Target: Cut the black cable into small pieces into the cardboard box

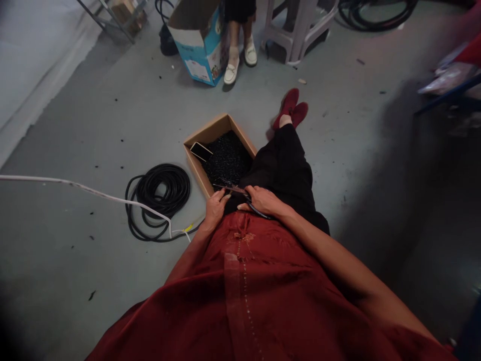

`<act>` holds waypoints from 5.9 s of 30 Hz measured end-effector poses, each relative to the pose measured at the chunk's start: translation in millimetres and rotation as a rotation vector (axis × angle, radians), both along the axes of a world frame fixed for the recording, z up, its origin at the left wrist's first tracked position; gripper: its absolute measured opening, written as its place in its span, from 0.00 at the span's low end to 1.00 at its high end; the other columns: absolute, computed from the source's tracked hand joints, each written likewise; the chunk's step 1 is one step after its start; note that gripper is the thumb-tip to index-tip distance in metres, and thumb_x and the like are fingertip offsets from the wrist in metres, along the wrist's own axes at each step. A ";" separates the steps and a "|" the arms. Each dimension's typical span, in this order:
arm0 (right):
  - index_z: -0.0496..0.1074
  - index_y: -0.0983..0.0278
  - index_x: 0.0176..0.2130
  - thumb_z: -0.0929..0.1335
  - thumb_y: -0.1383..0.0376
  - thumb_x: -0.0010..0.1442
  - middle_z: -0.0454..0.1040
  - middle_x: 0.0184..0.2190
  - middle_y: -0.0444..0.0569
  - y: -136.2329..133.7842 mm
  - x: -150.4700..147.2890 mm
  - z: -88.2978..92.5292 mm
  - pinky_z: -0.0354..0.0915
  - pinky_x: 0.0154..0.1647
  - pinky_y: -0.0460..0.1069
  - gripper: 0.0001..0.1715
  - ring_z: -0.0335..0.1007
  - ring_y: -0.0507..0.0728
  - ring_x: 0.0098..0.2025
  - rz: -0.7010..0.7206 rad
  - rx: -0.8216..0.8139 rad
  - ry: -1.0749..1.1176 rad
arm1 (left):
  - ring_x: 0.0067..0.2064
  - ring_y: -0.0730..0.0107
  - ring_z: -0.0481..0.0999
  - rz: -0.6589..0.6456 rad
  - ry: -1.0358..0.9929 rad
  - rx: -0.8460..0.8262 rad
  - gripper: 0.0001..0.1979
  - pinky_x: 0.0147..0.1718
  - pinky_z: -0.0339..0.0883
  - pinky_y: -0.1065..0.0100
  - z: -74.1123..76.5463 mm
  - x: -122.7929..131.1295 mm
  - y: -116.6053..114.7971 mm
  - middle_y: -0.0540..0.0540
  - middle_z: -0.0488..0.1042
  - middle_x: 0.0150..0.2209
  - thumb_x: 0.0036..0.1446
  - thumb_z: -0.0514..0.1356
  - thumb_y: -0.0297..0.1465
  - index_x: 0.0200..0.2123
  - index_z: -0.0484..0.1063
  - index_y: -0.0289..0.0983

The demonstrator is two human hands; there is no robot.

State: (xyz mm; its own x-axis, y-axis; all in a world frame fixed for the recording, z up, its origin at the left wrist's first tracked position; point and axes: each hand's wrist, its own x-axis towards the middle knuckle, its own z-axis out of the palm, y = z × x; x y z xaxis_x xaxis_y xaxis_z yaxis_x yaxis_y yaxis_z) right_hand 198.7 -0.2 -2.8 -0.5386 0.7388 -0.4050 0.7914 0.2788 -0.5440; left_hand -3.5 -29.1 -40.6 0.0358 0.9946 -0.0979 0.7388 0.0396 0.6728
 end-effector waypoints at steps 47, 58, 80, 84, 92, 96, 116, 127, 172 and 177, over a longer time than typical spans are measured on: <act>0.65 0.61 0.45 0.56 0.44 0.58 0.74 0.36 0.56 0.7 -8.4 -17.5 0.59 0.31 0.48 0.29 0.71 0.62 0.38 -0.085 -0.120 -0.272 | 0.42 0.66 0.73 0.032 -0.169 -0.162 0.19 0.45 0.65 0.64 -16.9 -8.4 9.0 0.42 0.72 0.47 0.56 0.54 0.32 0.51 0.67 0.37; 0.65 0.59 0.42 0.55 0.42 0.56 0.74 0.31 0.51 1.2 6.3 -13.0 0.56 0.28 0.46 0.29 0.71 0.60 0.34 -0.198 -0.112 -0.129 | 0.50 0.68 0.69 0.115 -0.495 -0.166 0.24 0.52 0.61 0.65 -3.9 -7.8 5.0 0.44 0.70 0.51 0.53 0.57 0.32 0.54 0.63 0.37; 0.61 0.62 0.50 0.58 0.42 0.55 0.70 0.42 0.55 -9.8 12.2 13.6 0.58 0.35 0.49 0.34 0.68 0.61 0.41 -0.056 -0.028 -0.046 | 0.32 0.73 0.73 0.274 -0.580 -0.200 0.22 0.36 0.68 0.69 4.6 -0.6 5.0 0.44 0.75 0.42 0.54 0.55 0.37 0.51 0.66 0.36; 0.61 0.62 0.49 0.58 0.42 0.55 0.70 0.42 0.55 -9.3 10.4 16.8 0.58 0.36 0.48 0.33 0.68 0.60 0.42 -0.042 -0.022 -0.062 | 0.32 0.73 0.73 0.279 -0.546 -0.212 0.20 0.36 0.68 0.69 7.3 2.7 5.9 0.44 0.75 0.42 0.54 0.56 0.36 0.49 0.69 0.35; 0.61 0.61 0.50 0.59 0.42 0.55 0.70 0.43 0.55 -10.5 8.8 18.8 0.58 0.38 0.49 0.33 0.67 0.61 0.43 -0.061 -0.022 -0.055 | 0.36 0.72 0.73 0.199 -0.479 -0.166 0.18 0.39 0.67 0.69 7.9 2.9 5.1 0.45 0.74 0.43 0.55 0.55 0.36 0.47 0.70 0.37; 0.61 0.61 0.49 0.59 0.42 0.55 0.70 0.43 0.55 -10.9 8.8 18.4 0.58 0.38 0.49 0.33 0.67 0.61 0.43 -0.067 -0.016 -0.061 | 0.37 0.71 0.73 0.182 -0.438 -0.161 0.18 0.40 0.67 0.68 6.2 3.4 4.6 0.44 0.73 0.44 0.55 0.55 0.37 0.47 0.70 0.36; 0.60 0.66 0.49 0.57 0.40 0.54 0.69 0.40 0.59 -6.7 2.5 19.7 0.59 0.37 0.50 0.37 0.67 0.62 0.41 0.051 0.057 -0.118 | 0.41 0.70 0.72 0.042 -0.295 -0.121 0.14 0.42 0.64 0.70 13.9 5.9 2.6 0.46 0.73 0.40 0.56 0.54 0.34 0.43 0.72 0.36; 0.60 0.65 0.44 0.54 0.46 0.60 0.71 0.39 0.58 -7.8 3.3 -1.8 0.59 0.37 0.49 0.28 0.69 0.61 0.40 0.044 0.024 -0.113 | 0.49 0.67 0.71 0.064 -0.296 -0.129 0.17 0.49 0.64 0.65 -2.0 5.1 2.4 0.44 0.72 0.48 0.55 0.56 0.33 0.48 0.69 0.37; 0.63 0.62 0.42 0.65 0.53 0.52 0.72 0.32 0.45 11.2 -12.5 10.8 0.59 0.29 0.44 0.21 0.67 0.53 0.31 -0.408 -0.108 0.401 | 0.49 0.71 0.68 0.010 -0.380 -0.081 0.21 0.51 0.60 0.68 13.2 3.4 7.5 0.47 0.69 0.47 0.55 0.55 0.32 0.53 0.64 0.39; 0.61 0.62 0.43 0.66 0.60 0.49 0.70 0.29 0.42 19.0 -28.7 19.2 0.60 0.29 0.44 0.21 0.66 0.51 0.28 -0.498 -0.122 0.564 | 0.48 0.70 0.68 0.014 -0.401 -0.085 0.24 0.49 0.62 0.66 14.2 13.2 1.1 0.46 0.69 0.47 0.54 0.55 0.29 0.55 0.61 0.40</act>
